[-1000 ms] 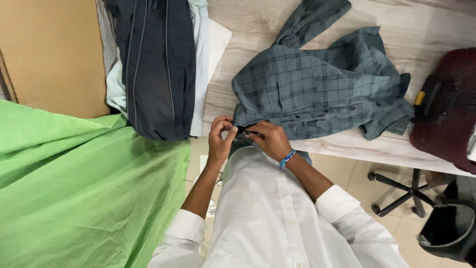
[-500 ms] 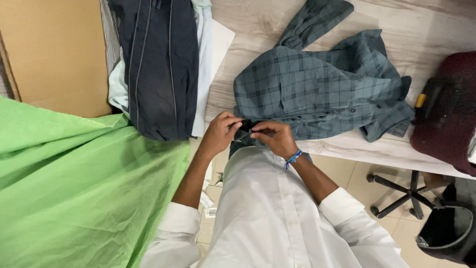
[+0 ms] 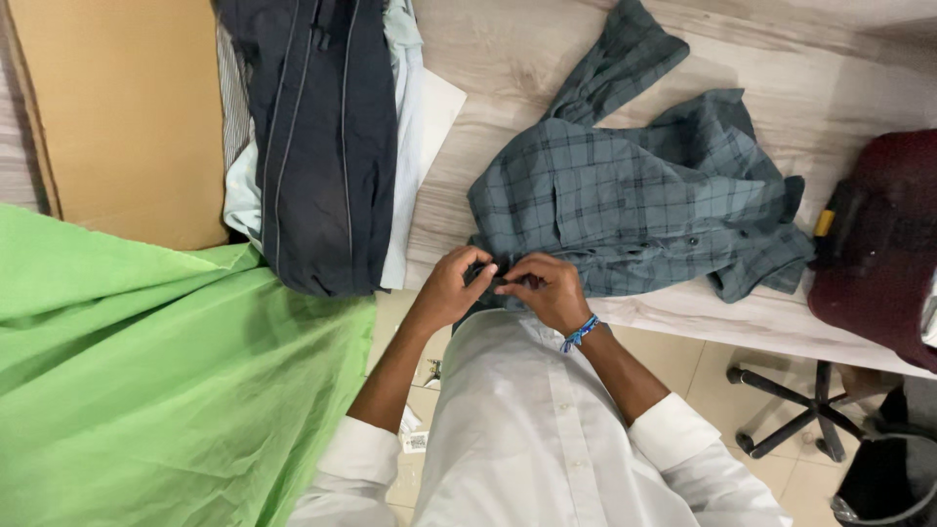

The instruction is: The person folds a striped shirt and places it into a suitcase, then buttons and folds a plaid shirt by hand on a desk.

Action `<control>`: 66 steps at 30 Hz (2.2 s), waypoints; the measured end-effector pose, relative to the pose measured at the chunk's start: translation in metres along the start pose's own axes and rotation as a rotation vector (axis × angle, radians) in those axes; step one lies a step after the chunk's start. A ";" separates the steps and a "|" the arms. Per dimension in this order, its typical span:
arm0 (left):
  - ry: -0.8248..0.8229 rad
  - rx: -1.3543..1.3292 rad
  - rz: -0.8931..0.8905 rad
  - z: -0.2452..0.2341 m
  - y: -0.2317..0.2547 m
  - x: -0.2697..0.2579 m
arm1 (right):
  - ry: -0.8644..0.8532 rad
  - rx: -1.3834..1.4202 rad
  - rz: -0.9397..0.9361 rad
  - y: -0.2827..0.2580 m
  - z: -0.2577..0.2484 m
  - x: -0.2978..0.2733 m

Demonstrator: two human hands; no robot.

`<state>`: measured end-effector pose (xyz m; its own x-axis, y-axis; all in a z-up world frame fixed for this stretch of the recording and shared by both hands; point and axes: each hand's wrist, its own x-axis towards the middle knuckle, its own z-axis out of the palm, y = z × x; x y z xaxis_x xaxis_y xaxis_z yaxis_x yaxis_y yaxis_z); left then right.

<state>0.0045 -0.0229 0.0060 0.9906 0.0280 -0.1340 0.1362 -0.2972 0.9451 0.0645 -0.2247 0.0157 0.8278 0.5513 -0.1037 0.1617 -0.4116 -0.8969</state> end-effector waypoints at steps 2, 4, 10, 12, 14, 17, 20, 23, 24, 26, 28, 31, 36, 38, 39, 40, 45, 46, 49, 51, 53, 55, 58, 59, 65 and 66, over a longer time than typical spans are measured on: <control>-0.032 0.014 -0.020 -0.003 0.003 -0.001 | 0.030 0.069 -0.011 0.004 0.001 -0.001; -0.072 0.023 -0.052 -0.006 0.008 0.001 | 0.055 0.109 -0.014 0.004 0.001 -0.001; -0.105 0.048 -0.047 -0.014 0.018 0.003 | 0.067 -0.119 -0.088 -0.018 -0.006 0.000; -0.105 0.034 -0.057 -0.015 0.020 0.004 | 0.095 -0.185 -0.186 -0.024 -0.008 0.001; -0.101 0.057 -0.027 -0.013 0.021 0.005 | 0.109 -0.245 -0.259 -0.026 -0.010 0.002; -0.133 0.080 -0.054 -0.010 0.022 0.005 | 0.094 -0.307 -0.316 -0.025 -0.013 0.004; -0.117 0.099 0.030 -0.005 0.020 0.005 | 0.050 -0.313 -0.276 -0.023 -0.015 0.003; -0.051 0.169 0.131 0.000 0.021 0.004 | 0.033 -0.255 -0.136 -0.025 -0.013 0.006; -0.025 0.201 0.155 0.001 0.022 0.005 | 0.030 -0.236 -0.115 -0.026 -0.013 0.007; -0.003 0.205 0.148 0.002 0.024 0.005 | 0.016 -0.228 -0.107 -0.027 -0.014 0.009; 0.021 0.207 0.137 0.001 0.023 0.004 | 0.005 -0.253 -0.125 -0.026 -0.014 0.010; 0.064 0.205 0.133 0.005 0.021 -0.001 | 0.069 -0.259 -0.229 -0.024 -0.014 0.011; 0.106 0.214 0.191 0.006 0.014 -0.006 | 0.030 -0.269 -0.158 -0.026 -0.011 0.009; 0.087 0.196 0.171 0.002 0.014 -0.009 | 0.017 -0.249 -0.181 -0.027 -0.011 0.010; 0.078 0.188 0.161 0.000 0.014 -0.009 | 0.008 -0.243 -0.201 -0.027 -0.011 0.010; 0.073 0.166 0.148 -0.002 0.014 -0.009 | -0.001 -0.237 -0.221 -0.028 -0.012 0.010; 0.100 0.136 0.156 -0.001 0.015 -0.008 | -0.017 -0.229 -0.329 -0.027 -0.016 0.009; 0.096 0.109 0.120 0.000 0.017 -0.008 | -0.022 -0.223 -0.340 -0.027 -0.017 0.009; 0.086 0.044 0.032 0.003 0.022 -0.008 | -0.004 -0.249 -0.406 -0.026 -0.020 0.008; 0.086 0.023 -0.005 0.003 0.025 -0.008 | 0.010 -0.265 -0.438 -0.026 -0.020 0.007; 0.093 0.025 -0.022 0.004 0.027 -0.007 | 0.007 -0.277 -0.459 -0.026 -0.021 0.007; 0.123 0.020 0.010 0.007 0.030 -0.007 | -0.014 -0.285 -0.465 -0.025 -0.023 0.008; 0.183 0.024 0.104 0.010 0.033 -0.006 | -0.019 -0.287 -0.500 -0.023 -0.028 0.010; 0.187 0.039 0.117 0.010 0.034 -0.006 | -0.004 -0.306 -0.507 -0.023 -0.029 0.010; 0.181 0.153 0.215 0.010 0.034 -0.009 | 0.062 -0.334 -0.498 -0.024 -0.027 0.008; 0.176 0.154 0.219 0.010 0.033 -0.010 | 0.077 -0.325 -0.503 -0.024 -0.025 0.007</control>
<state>-0.0007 -0.0422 0.0359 0.9850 0.1081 0.1342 -0.0710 -0.4550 0.8877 0.0801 -0.2295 0.0470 0.6418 0.6867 0.3415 0.6895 -0.3216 -0.6490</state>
